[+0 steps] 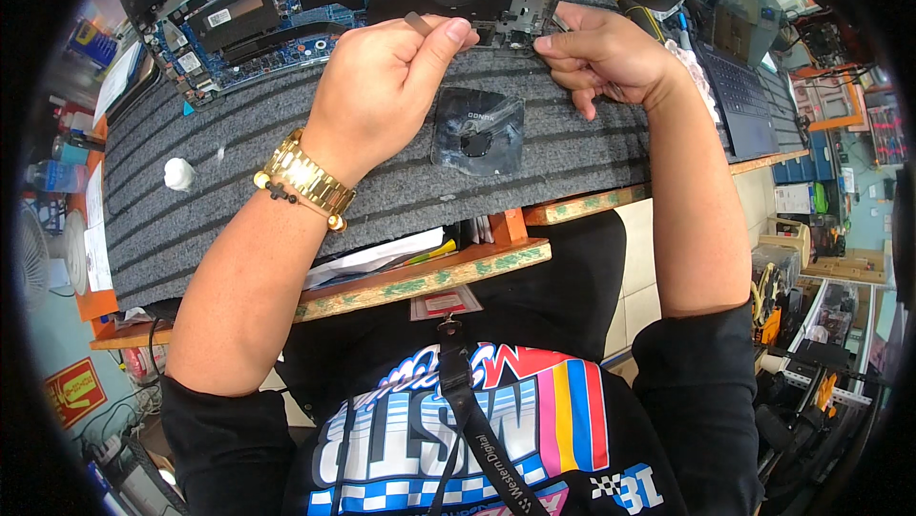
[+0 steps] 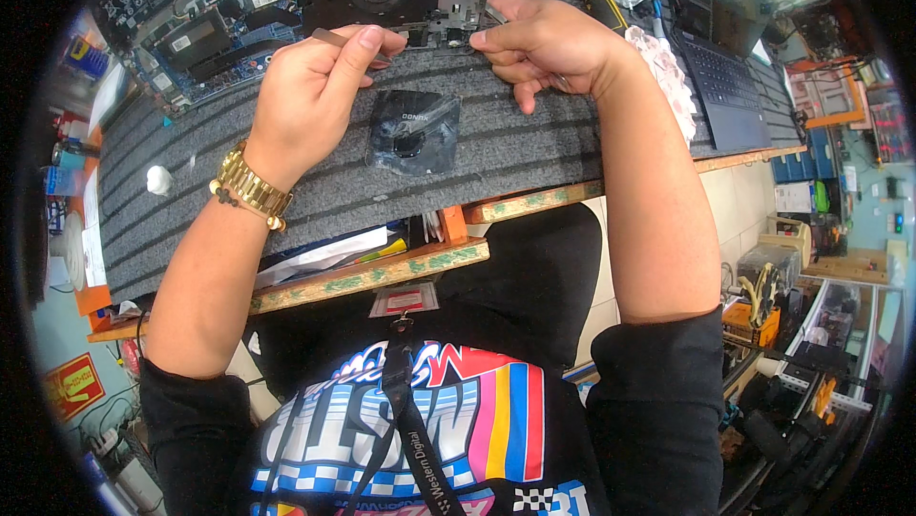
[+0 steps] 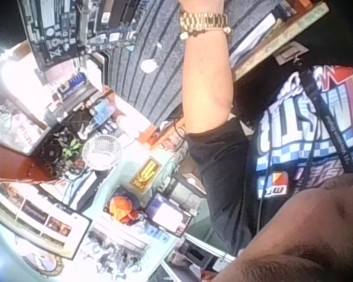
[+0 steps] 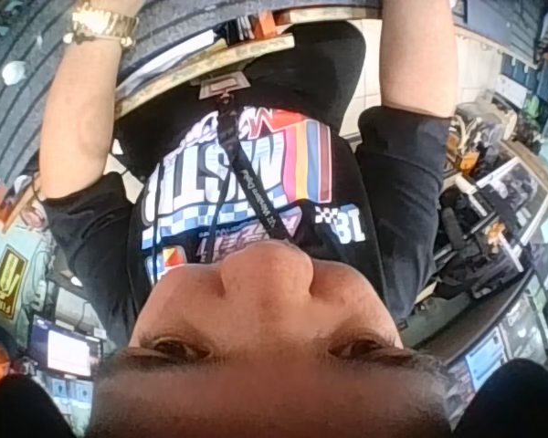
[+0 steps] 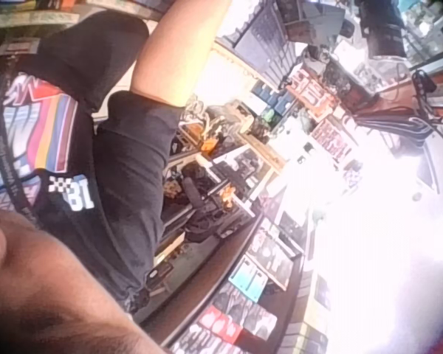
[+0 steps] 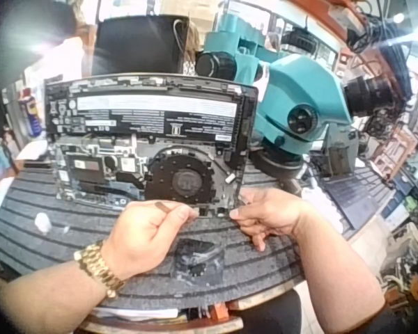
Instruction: The person uses tweezers and a small tool to manipulate components on a circuit board and around the fan area of an open laptop, then picks up the laptop to work on the side hinge.
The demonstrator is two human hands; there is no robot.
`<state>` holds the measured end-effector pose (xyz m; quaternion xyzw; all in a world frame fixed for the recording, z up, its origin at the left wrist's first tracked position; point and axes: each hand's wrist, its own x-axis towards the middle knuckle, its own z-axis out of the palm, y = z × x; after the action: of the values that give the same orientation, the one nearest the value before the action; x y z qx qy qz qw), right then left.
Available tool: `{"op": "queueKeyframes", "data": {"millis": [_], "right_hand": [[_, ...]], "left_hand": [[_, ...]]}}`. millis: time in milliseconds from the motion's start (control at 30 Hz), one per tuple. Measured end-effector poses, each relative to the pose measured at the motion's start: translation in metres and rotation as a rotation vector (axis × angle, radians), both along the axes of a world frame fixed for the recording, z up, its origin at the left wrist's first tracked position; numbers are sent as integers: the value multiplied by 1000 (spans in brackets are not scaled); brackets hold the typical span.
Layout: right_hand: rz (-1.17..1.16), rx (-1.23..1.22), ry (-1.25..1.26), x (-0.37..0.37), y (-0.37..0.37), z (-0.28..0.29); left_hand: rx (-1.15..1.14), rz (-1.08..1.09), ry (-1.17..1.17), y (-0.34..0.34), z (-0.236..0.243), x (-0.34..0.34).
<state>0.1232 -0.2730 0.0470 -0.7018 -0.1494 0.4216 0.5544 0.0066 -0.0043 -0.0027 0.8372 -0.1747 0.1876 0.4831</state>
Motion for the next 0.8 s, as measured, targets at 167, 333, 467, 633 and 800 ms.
{"op": "queueKeyframes", "data": {"millis": [167,333,467,633,800], "right_hand": [[-23,-10,-12,-2,-1,-1],[9,7,-17,0,-1,-1],[5,-6,-47,-3,0,1],[1,-3,-30,-2,-1,-1],[-27,117,20,-2,-13,-11]], "left_hand": [[-2,-1,-6,-1,0,0],[2,1,-11,-1,-1,1],[-1,-1,-7,0,-1,0],[-4,-2,-11,-1,0,1],[8,1,7,1,0,0]]}}
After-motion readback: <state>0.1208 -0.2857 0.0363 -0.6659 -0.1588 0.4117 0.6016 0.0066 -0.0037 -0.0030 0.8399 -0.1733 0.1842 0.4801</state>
